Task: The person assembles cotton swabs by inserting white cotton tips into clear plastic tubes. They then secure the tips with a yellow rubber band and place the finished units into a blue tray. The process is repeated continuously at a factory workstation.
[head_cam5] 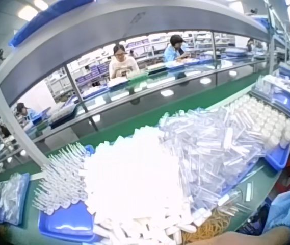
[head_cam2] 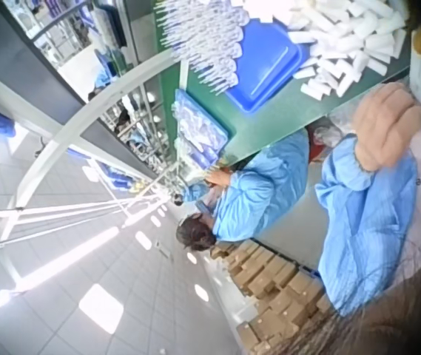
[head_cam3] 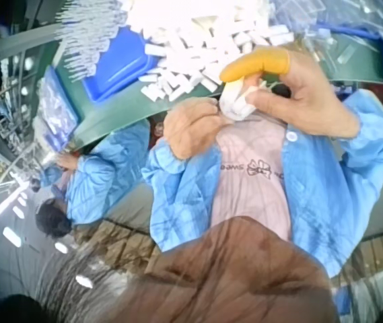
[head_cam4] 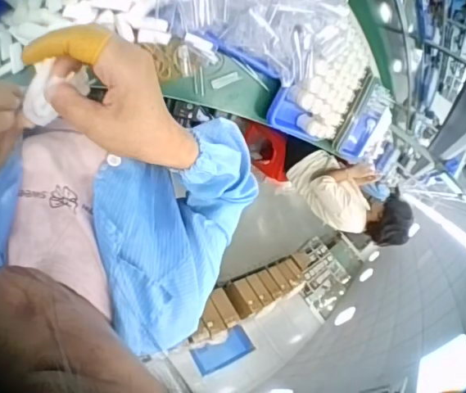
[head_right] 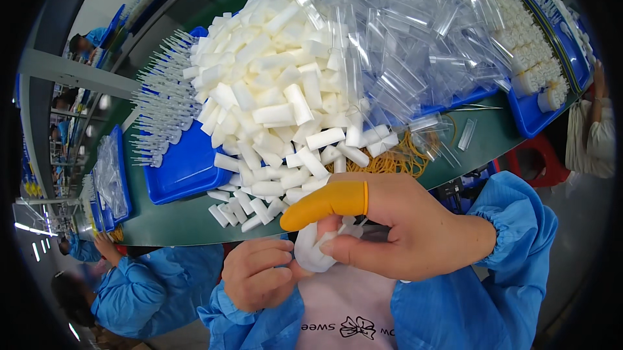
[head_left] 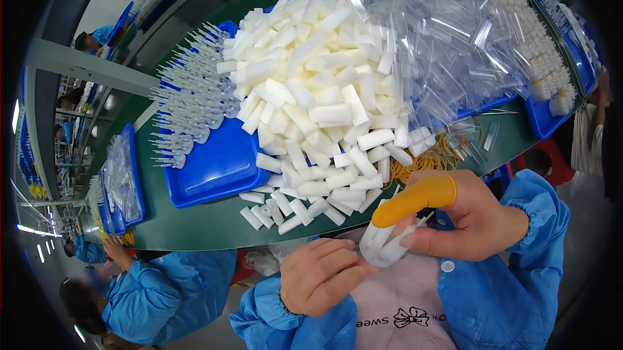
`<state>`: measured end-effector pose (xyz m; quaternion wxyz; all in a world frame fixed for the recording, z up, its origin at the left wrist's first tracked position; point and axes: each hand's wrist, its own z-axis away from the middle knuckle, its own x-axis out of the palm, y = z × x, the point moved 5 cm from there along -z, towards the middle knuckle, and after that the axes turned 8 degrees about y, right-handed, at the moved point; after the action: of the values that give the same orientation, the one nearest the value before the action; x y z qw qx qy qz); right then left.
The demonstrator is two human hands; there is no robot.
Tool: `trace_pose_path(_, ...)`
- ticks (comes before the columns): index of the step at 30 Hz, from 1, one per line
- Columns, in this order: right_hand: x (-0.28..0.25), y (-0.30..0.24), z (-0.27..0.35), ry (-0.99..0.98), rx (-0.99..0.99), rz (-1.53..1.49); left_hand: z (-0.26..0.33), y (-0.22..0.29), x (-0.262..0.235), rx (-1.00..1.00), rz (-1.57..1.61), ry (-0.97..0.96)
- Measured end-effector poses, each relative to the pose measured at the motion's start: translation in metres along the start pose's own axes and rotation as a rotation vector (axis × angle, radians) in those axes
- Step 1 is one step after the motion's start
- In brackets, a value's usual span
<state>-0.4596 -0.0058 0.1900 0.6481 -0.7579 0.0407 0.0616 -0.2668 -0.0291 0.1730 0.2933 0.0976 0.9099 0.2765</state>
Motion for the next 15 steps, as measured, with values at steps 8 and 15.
trace_pose_path(8,-0.001,0.008,0.0,-0.098,0.077,0.033,-0.01,0.003,0.015,0.125,-0.019,0.096)
trace_pose_path(15,0.001,0.005,-0.014,-0.176,0.17,-0.07,-0.033,0.0,0.02,0.055,0.085,-0.081)
